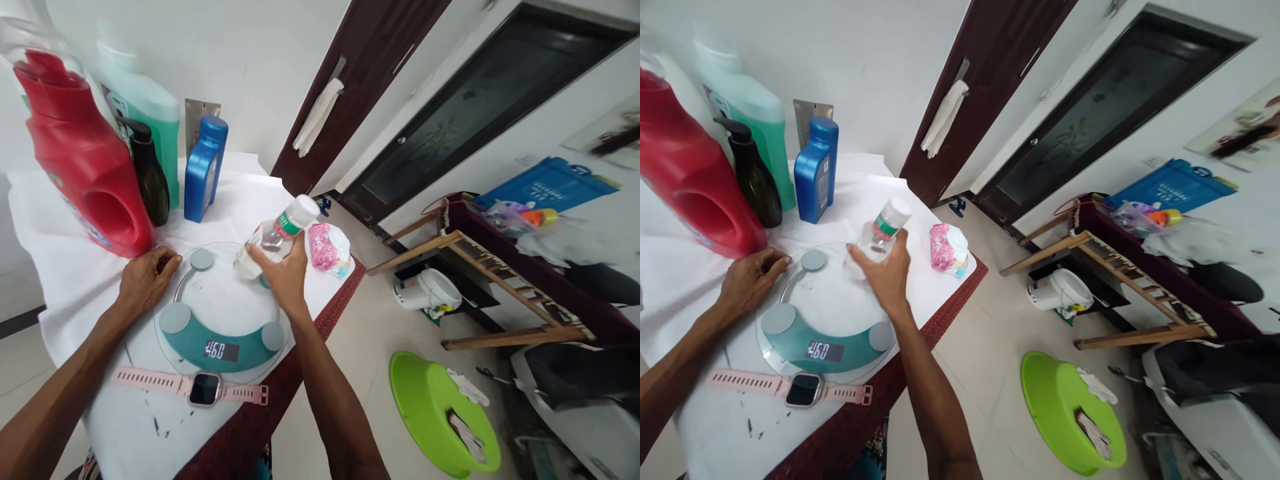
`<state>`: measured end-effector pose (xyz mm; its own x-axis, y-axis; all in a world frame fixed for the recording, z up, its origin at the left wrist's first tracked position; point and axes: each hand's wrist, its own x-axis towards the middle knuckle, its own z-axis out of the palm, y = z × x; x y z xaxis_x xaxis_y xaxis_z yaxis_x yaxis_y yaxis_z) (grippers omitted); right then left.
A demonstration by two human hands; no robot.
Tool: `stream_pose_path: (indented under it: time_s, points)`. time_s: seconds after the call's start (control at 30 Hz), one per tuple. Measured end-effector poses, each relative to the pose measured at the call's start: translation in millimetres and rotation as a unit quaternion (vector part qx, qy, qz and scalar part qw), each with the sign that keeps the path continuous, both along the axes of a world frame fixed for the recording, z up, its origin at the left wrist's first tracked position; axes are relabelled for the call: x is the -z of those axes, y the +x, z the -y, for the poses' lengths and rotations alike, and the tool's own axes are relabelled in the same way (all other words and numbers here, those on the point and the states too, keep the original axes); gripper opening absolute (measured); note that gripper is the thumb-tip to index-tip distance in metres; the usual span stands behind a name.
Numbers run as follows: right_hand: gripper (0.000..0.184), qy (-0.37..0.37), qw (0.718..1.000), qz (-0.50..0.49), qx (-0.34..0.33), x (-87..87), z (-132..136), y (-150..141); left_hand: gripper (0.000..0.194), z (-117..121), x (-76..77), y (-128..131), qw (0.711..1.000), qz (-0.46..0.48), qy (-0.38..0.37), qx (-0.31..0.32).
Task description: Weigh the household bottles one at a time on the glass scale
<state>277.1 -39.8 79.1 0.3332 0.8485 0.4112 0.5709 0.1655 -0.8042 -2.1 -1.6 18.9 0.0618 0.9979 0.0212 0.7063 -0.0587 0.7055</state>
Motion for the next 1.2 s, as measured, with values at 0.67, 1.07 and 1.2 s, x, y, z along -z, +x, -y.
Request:
stream_pose_path:
  time_s: [0.67, 1.07, 1.2]
  points:
    - [0.081, -0.093, 0.962, -0.008, 0.256, 4.2, -175.0, 128.2, 0.04, 4.0, 4.1, 6.6, 0.999, 0.027, 0.031, 0.004]
    - [0.084, 0.055, 0.997, 0.015, -0.06, 0.6, -172.5, -50.7, 0.034, 3.6, 11.1, 6.6, 0.998, 0.039, 0.038, 0.01]
    - [0.107, -0.02, 0.999, -0.041, 0.016, 2.6, -188.3, -134.3, 0.035, 3.6, 11.2, 8.2, 0.999, 0.045, 0.025, 0.01]
